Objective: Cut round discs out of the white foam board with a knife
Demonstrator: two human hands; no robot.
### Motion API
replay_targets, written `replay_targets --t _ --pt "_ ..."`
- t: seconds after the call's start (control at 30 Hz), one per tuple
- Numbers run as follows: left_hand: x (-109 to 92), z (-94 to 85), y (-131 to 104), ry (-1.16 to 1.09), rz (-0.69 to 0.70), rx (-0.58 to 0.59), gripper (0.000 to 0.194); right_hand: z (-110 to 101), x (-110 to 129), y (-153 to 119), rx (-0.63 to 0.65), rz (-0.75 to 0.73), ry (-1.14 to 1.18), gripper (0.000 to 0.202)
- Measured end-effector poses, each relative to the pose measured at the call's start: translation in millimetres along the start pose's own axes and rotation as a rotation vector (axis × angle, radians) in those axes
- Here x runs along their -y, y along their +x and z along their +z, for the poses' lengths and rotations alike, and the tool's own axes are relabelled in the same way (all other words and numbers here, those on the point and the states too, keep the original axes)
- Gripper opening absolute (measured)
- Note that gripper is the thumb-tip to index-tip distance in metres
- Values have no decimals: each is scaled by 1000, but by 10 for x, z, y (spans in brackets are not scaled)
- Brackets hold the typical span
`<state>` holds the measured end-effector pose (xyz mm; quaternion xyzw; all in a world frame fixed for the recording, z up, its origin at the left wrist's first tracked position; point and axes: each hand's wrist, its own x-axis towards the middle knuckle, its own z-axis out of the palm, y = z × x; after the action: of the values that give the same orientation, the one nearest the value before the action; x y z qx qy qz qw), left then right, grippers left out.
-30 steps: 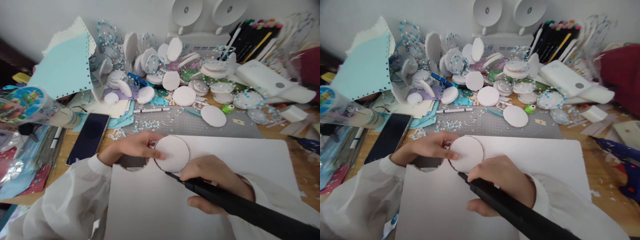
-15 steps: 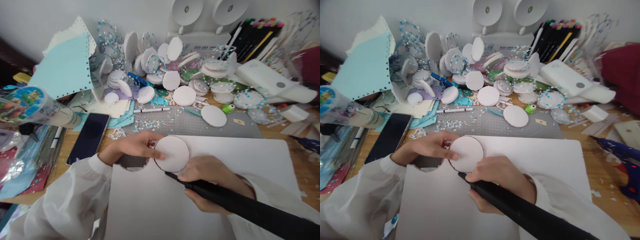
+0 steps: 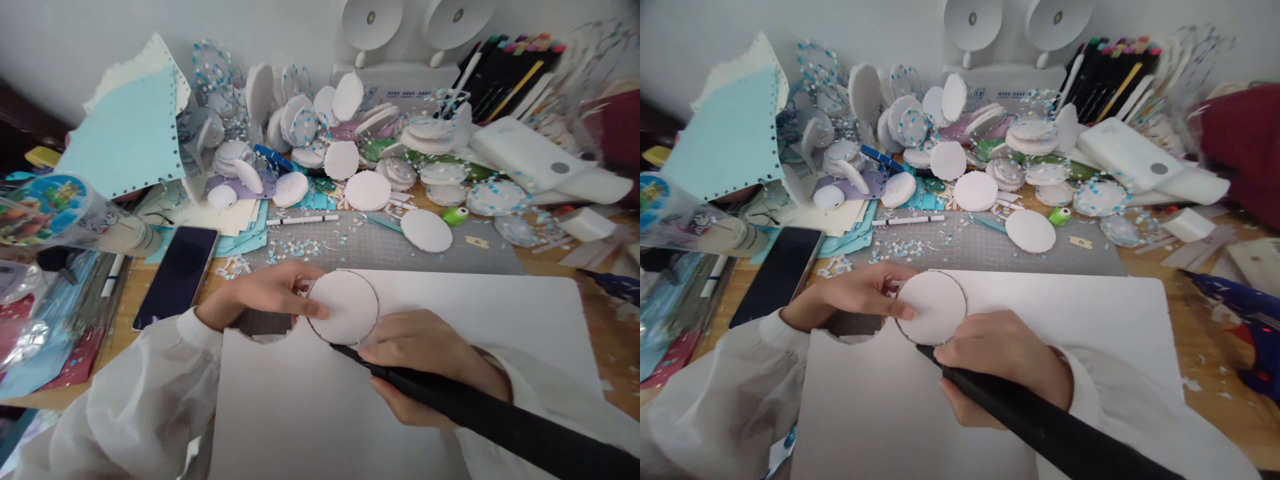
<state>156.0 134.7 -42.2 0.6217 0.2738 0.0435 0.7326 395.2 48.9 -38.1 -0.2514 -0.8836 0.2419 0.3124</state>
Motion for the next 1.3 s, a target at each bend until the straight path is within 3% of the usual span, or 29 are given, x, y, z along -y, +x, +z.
replay_targets --t 0.37,0.63,0.8,0.93,1.07,1.17,1.3 --pt "-5 14 0 16 15 -11 30 -87 -56 -20 81 -34 -24 16" --pt "10 10 -4 10 -15 -25 30 -208 -110 -37 59 -32 -29 17" --pt "5 5 3 37 -45 -38 32 -219 -154 -9 -11 25 80 25" --pt "-15 10 9 69 -40 -62 32 -197 -154 -42 -52 57 180 17" --pt "-48 12 8 79 -78 -78 28 -126 -171 -126 -207 178 223 6" --pt "-85 -5 14 79 -141 -72 30 -70 -257 -158 -452 284 241 24" --pt "-161 -37 16 108 -199 -56 32 -106 -438 -168 -549 329 91 18"
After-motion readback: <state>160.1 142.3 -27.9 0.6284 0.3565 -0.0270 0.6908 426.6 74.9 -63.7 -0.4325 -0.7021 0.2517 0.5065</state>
